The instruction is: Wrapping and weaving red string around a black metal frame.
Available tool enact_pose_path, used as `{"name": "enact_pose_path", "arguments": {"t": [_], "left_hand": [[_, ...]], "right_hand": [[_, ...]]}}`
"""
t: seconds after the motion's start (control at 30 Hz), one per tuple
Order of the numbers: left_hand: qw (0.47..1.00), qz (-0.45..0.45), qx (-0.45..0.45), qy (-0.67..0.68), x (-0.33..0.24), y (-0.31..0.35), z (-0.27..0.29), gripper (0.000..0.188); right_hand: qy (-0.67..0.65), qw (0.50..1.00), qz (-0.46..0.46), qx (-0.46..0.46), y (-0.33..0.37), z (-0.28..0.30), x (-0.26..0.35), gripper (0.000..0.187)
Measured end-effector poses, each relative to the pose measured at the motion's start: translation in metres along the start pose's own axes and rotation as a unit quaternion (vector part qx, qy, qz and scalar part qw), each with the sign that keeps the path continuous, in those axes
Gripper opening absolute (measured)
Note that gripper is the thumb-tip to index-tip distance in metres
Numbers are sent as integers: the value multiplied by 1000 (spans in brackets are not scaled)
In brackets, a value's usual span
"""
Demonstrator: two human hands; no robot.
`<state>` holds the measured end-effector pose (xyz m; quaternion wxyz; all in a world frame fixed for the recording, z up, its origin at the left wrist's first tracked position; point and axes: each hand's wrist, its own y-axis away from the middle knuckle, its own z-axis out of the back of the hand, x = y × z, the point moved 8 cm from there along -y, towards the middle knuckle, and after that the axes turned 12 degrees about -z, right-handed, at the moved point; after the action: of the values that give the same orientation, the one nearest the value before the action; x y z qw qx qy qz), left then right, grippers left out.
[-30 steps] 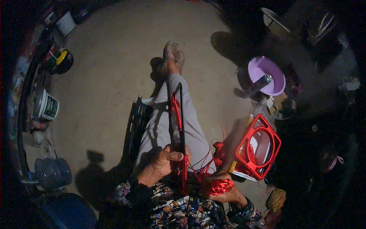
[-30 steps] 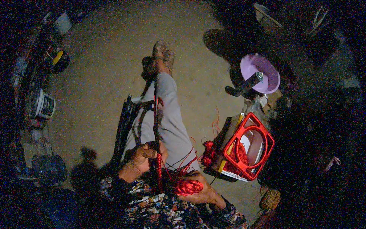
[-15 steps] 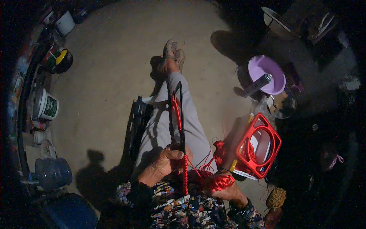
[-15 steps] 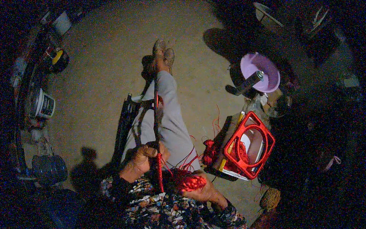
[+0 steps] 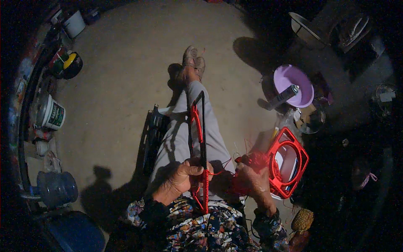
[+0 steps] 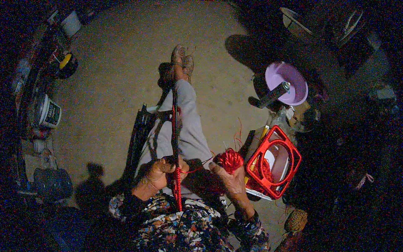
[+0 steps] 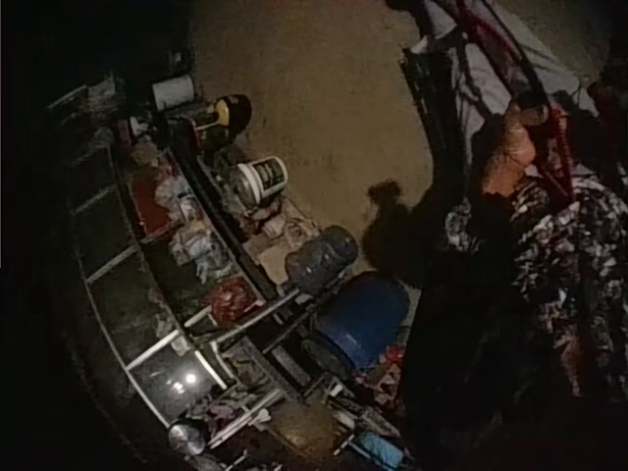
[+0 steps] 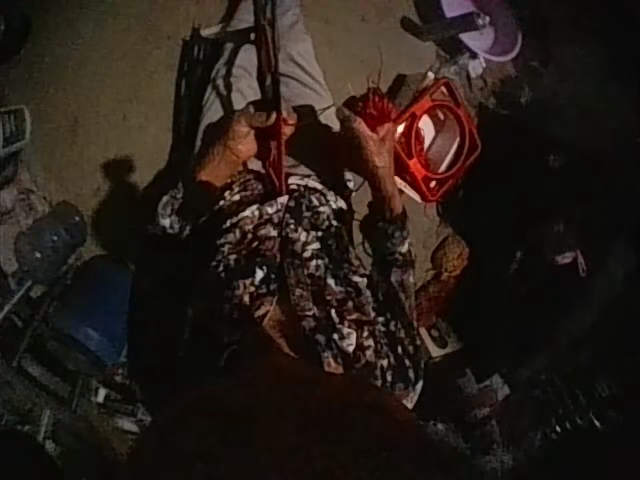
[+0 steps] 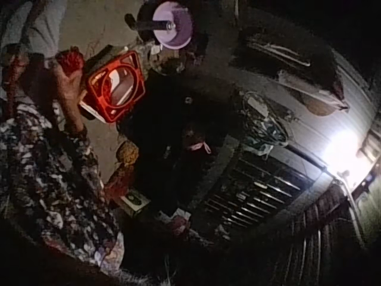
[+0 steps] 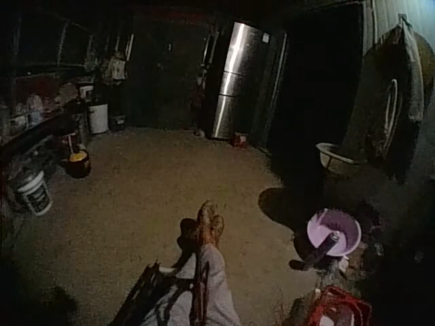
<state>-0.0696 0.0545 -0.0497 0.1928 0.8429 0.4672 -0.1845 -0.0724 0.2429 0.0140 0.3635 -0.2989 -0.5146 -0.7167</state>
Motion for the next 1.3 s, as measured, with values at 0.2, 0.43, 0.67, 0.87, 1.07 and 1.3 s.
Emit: {"name": "enact_pose_path", "arguments": {"t": [0.2, 0.43, 0.67, 0.87, 1.07, 1.3], "left_hand": [[1000, -19, -8, 22, -7, 3, -4, 33], [998, -17, -36, 44, -6, 8, -1, 32], [997, -2, -67, 37, -8, 11, 0, 28], [995, -5, -85, 47, -7, 11, 0, 38], [995, -20, -94, 31, -9, 13, 0, 37], [994, -15, -97, 40, -8, 14, -1, 40]], "right_hand": [[-23, 992, -16, 126, 6, -32, -22, 31], [-89, 994, -3, 70, 20, -8, -32, 30], [2, 995, 100, 3, 3, 21, 52, 31], [105, 960, 248, 78, 8, -21, 105, 35], [65, 961, 220, 155, 7, -36, 102, 34], [-64, 972, 203, 102, -41, -25, 78, 35]]}}
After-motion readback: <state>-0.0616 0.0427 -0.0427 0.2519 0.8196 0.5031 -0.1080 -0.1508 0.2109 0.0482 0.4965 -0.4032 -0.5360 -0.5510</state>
